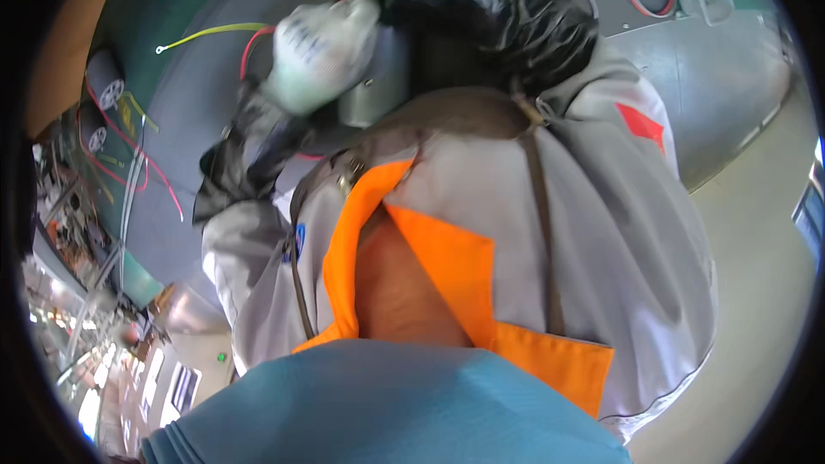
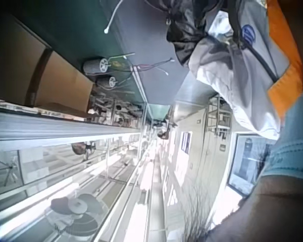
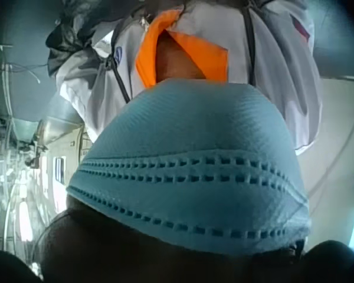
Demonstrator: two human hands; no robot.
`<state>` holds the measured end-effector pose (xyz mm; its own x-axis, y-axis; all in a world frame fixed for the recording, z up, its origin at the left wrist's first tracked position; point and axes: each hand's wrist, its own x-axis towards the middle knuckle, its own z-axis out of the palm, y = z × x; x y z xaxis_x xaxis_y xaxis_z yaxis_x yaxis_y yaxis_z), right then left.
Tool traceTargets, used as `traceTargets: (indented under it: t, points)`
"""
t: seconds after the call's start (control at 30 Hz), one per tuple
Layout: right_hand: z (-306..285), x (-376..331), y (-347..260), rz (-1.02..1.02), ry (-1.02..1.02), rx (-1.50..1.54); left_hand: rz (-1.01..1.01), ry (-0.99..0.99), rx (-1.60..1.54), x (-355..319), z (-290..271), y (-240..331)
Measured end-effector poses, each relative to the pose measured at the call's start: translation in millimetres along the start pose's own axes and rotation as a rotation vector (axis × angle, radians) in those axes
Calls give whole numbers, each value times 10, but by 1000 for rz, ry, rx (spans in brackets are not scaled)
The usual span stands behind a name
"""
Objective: Manually wiring and assembling small cylindrical electrical motors on a production line.
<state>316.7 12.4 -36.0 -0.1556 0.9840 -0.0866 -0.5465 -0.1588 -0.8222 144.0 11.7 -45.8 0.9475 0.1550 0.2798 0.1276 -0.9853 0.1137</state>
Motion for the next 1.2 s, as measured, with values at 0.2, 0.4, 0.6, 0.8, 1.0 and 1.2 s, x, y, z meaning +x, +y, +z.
traceTargets:
  t: [0.2, 0.4, 0.6, 0.8, 1.0, 1.2]
  points:
    - [-221, -654, -452, -273, 440, -1029, -198, -132, 149, -43, -199, -2]
    - [-866, -2158, 327, 162, 727, -1890, -133, 133, -227, 469, -240, -114]
    - [-912, -2663, 496, 193, 599, -1939, -619, -70, -1557, 541, 13, -470]
    - [-918, -2265, -196, 142, 540, -561, -463, 164, -1934, 268, 203, -771]
    - [-904, -1711, -365, 55, -122, -1140, -273, 220, -1491, 312, 356, -763]
    - [-555, -1613, -325, -151, -30, -1728, -417, 199, -2004, 295, 352, -699]
